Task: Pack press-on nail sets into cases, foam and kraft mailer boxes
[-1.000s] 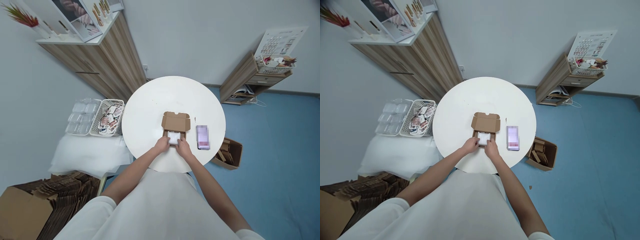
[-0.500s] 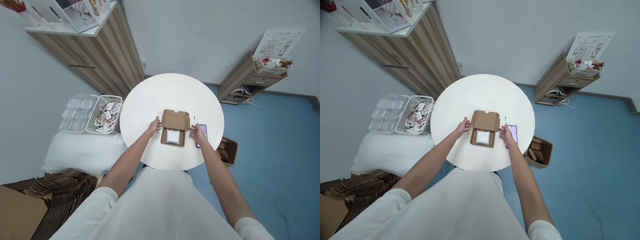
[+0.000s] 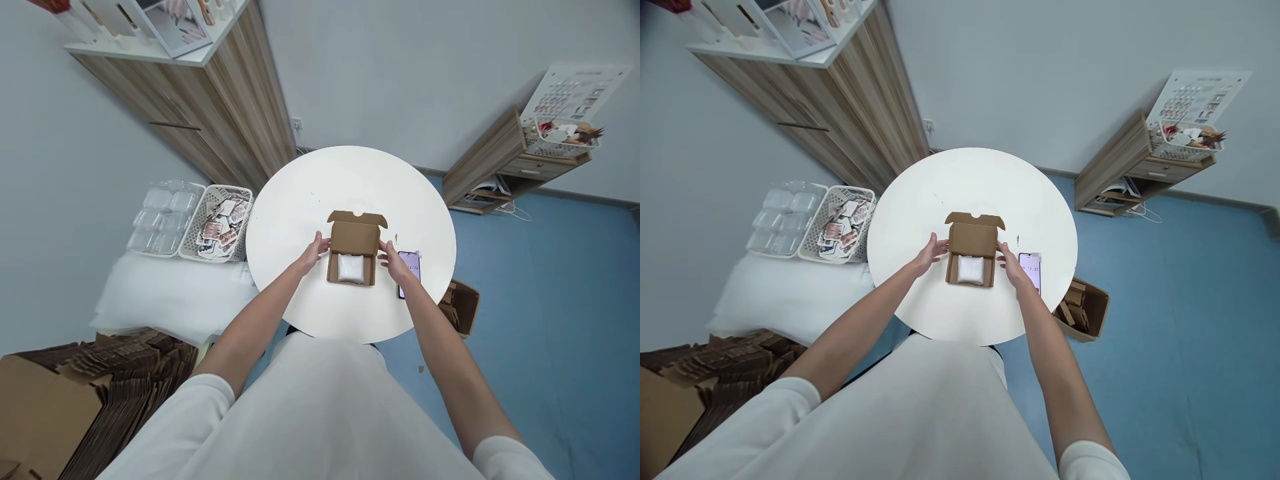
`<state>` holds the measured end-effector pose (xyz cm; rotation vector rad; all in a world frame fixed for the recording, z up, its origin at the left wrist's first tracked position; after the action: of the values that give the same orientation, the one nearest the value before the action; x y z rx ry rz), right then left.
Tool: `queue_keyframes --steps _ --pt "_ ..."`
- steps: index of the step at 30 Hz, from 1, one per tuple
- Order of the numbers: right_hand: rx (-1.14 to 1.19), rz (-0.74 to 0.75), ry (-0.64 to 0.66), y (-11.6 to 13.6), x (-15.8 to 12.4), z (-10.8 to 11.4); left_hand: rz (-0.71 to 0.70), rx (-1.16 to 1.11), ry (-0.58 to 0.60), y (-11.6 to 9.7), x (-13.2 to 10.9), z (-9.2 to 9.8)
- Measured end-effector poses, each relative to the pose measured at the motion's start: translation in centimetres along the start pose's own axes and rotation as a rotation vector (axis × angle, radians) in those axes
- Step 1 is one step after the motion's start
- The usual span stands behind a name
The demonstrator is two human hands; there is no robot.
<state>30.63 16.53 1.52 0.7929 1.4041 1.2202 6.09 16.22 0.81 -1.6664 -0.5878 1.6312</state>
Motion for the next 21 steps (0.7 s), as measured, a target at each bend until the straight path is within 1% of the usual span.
queue_keyframes --steps 2,4,8,10,12,16,19,21 --pt "-0.069 0.014 -0.001 -0.3 -0.2 0.2 -0.008 0.040 0.024 0.0 -0.4 -0.2" --pt "-0.062 0.013 -0.007 -0.7 -0.2 0.3 -0.012 0.066 0.036 0.1 -0.7 -0.5" --pt "0.126 -0.007 0.000 -1.7 -0.1 0.1 0.016 0.063 0.003 0.7 -1.2 -0.7" --pt "0.200 -0.014 0.003 -1.9 -0.4 0.1 0.026 0.049 0.018 1.1 -1.4 -0.8" --pt "0.226 -0.017 0.011 -2.0 -0.8 0.0 0.031 0.035 0.045 1.5 -1.7 -1.0" --pt "0.189 -0.025 0.039 -2.2 -1.8 -0.2 0.058 -0.014 0.117 2.5 -2.3 -1.1" --pt "0.156 -0.031 0.090 -2.2 -2.5 -0.5 0.086 -0.051 0.178 3.1 -3.0 -1.1" --pt "0.132 -0.034 0.125 -2.2 -3.2 -0.7 0.089 -0.042 0.193 3.3 -3.5 -1.1"
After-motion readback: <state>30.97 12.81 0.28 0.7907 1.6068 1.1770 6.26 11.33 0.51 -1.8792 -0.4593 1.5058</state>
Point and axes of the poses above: each hand's wrist, its own x-axis towards the middle knuckle, its own z-axis out of the back of the hand, y = z × x, the point moved 7 cm from there along x, towards the middle knuckle, and after that the axes turned 9 degrees about z, right-handed, at the moved point
